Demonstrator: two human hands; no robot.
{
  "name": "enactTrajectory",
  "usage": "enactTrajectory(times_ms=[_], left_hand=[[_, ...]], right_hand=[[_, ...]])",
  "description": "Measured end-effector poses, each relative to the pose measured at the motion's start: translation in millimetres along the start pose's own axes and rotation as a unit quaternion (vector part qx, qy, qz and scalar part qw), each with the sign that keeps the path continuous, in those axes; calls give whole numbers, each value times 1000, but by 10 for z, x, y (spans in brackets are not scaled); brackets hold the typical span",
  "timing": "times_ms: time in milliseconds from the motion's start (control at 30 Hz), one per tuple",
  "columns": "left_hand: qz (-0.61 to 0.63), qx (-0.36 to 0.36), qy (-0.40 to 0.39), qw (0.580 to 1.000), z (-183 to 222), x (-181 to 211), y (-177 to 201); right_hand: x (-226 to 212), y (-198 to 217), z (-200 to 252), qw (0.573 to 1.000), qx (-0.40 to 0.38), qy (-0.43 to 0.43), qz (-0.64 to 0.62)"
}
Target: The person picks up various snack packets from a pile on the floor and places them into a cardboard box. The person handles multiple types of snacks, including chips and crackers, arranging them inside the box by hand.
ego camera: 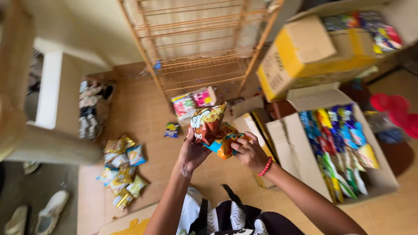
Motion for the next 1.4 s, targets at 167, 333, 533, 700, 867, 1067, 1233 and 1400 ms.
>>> enactTrajectory(times_ms=[167,333,533,700,867,1067,1233,1400], left_hand=[[-17,-23,18,999,-213,-794,-318],[-37,-62,2,997,-346,-1463,-655],[-38,-8,60,997,-466,-2441,-514],[68,-87,98,989,-544,-2835,-552],[57,-131,116,983,-491,-2843,-1112],[53,-105,168,979,-831,-2811,-751],[68,-139,210,965,-1117,-2678,-616],[-114,-206,288,928,-1345,-2480,-584]], right_hand=[[57,505,910,991,12,-134,-18],[485,326,2063,819,224,-442,-290],[632,-428,2821,443,415,-550,-574],[548,-401,3335,346,527,-643,-435],[612,-296,3612,432,585,-617,-301],[755,-570,3589,334,664,-531,-405],[691,-977,3539,122,648,-522,-541],[490,-790,3997,258,532,-707,-387]])
Point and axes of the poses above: each hand's wrist, its own z-axis away from the middle knuckle, its own y-axis out of the back of the hand, x = y × z, the point moved 9 cm from there along -z, towards the middle knuckle, and after that the axes turned 9 degrees about -x, right-handed, at the moved point
